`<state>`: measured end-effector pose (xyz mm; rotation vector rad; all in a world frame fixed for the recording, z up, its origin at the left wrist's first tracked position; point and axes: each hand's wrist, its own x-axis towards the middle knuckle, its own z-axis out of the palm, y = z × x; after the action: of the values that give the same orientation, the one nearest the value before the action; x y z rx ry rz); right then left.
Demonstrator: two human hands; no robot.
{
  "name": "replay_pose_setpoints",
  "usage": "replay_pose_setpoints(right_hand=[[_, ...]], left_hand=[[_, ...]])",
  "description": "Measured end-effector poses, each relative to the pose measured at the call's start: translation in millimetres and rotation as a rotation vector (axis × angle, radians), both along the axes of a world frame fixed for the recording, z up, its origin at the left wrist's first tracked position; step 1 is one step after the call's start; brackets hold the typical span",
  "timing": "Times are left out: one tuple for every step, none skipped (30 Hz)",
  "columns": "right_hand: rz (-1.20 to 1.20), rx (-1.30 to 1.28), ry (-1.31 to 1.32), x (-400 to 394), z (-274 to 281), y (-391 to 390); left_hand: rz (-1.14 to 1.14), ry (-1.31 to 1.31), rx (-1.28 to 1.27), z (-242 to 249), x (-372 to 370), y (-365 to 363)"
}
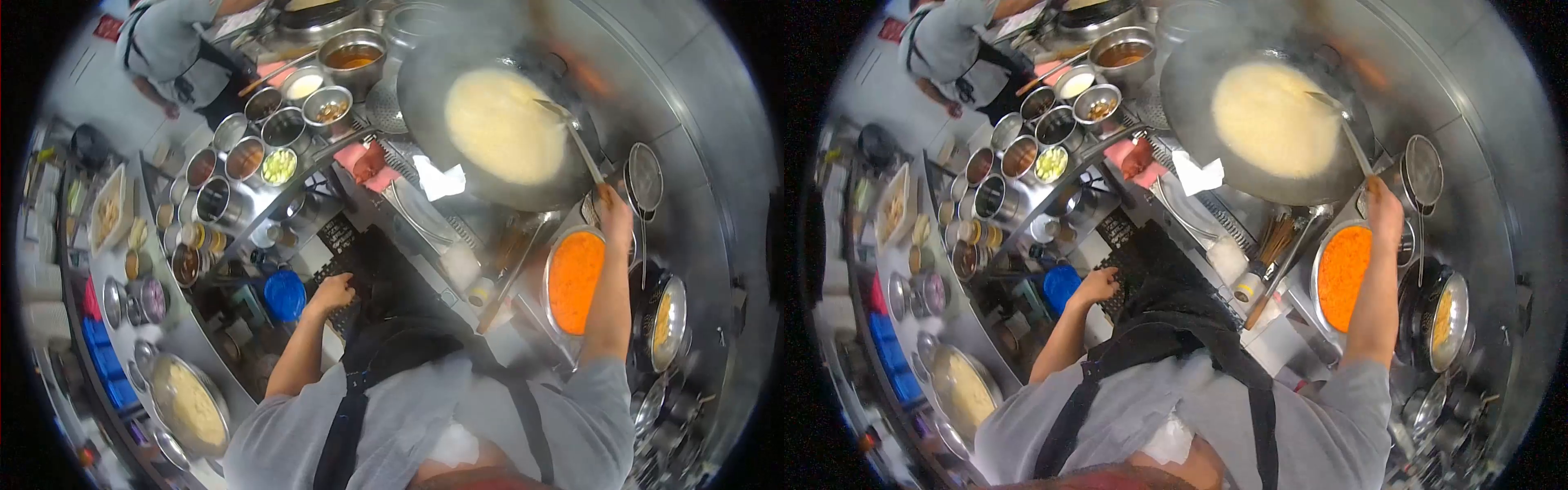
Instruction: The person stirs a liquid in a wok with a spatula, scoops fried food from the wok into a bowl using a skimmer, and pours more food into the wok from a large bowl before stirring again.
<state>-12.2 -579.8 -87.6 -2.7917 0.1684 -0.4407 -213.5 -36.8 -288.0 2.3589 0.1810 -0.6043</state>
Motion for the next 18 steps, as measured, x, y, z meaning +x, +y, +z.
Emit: replay_pose_setpoints(right_hand=[[-0.037, -0.04, 0.03, -20, 20, -3], [0.006, -0.073, -0.013, -28, 17, -33], [-0.014, -0.083, 0.006, -47, 38, -31], [0.035, -0.038, -0.006, -58, 39, -56], [-0.009, -0.058, 0.051, -74, 52, -61], [0.026, -0.052, 0.064, -86, 59, -72], [-0.03, -0.074, 0.138, -100, 71, -70], [-0.018, -0.047, 0.174, -112, 76, -74], [0.034, -0.044, 0.172, -123, 77, -76], [0.071, -0.026, 0.181, -133, 78, -68], [0.107, -0.103, 0.189, -138, 68, -73], [0.176, -0.052, 0.215, -139, 57, -76], [0.203, -0.075, 0.21, -144, 53, -62], [0.239, -0.01, 0.231, -141, 34, -69], [0.263, -0.011, 0.218, -139, 21, -65], [0.297, 0.007, 0.225, -134, 11, -57], [0.298, 0.089, 0.235, -129, 1, -47], [0.282, 0.164, 0.252, -123, -6, -37]], left_hand=[[0.037, 0.057, 0.032, -10, -9, -1], [0.054, 0.063, 0.027, -26, -20, -3], [0.07, 0.099, 0.087, -46, -32, -5], [0.085, 0.137, 0.148, -69, -45, -6], [0.025, 0.138, 0.191, -95, -58, -7], [0.04, 0.145, 0.193, -109, -71, -10], [0.026, 0.272, 0.186, -120, -84, -13], [0.017, 0.4, 0.177, -124, -98, -16], [0.022, 0.493, 0.19, -123, -109, -22], [0.059, 0.507, 0.19, -149, -125, -23], [-0.15, 0.372, 0.264, -200, -144, -20], [-0.343, 0.241, 0.342, -223, -170, -11], [-0.309, 0.204, 0.322, -212, -184, -14], [-0.263, 0.165, 0.307, -190, -183, -26], [-0.266, 0.25, 0.326, -153, -180, -38], [0.037, 0.239, 0.201, -93, -180, -49], [0.175, 0.168, 0.191, -83, -187, -52], [0.297, 0.093, 0.181, -77, -198, -51]])
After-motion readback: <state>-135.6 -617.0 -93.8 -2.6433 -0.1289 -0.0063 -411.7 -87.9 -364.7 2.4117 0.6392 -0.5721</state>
